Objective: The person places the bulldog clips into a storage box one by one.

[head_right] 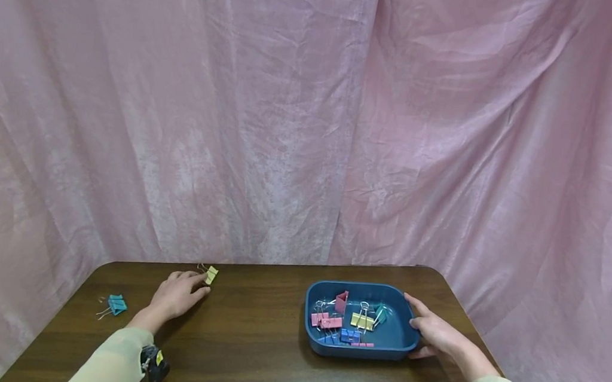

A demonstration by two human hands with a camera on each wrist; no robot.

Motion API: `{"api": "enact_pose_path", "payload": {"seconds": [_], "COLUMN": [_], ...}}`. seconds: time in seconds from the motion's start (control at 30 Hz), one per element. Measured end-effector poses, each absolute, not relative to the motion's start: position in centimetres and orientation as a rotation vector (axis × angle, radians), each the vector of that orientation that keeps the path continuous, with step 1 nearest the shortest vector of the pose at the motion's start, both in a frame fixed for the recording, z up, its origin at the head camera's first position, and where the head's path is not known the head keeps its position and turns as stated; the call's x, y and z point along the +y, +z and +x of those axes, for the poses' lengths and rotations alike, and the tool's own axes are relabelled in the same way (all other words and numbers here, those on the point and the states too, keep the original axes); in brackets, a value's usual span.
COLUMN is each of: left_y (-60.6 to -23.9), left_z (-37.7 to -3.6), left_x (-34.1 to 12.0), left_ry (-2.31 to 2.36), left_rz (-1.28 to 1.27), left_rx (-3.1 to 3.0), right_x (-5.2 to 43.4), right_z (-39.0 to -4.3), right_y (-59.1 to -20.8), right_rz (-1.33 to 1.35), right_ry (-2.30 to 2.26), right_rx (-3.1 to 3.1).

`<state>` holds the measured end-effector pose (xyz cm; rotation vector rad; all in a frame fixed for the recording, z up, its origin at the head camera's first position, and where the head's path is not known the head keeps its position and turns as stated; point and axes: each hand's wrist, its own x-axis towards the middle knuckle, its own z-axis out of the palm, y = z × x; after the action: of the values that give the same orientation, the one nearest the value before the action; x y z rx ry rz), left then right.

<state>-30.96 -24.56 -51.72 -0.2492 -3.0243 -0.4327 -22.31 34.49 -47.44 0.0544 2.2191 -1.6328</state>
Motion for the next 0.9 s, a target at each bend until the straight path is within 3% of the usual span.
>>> {"api": "enact_pose_path", "payload": {"seconds": [0.9], "left_y": [-51.8], "left_z": [-29.4], "left_x": [-24.3], "left_ry": [-0.357], "left_rz": [-0.421], "left_rx": [-3.062], "right_x": [34.6], "right_z": [-22.5], "right_y": [-47.5], "right_rz": [0.063], "right_ry": [-1.604], "right_rx": [2.251]}}
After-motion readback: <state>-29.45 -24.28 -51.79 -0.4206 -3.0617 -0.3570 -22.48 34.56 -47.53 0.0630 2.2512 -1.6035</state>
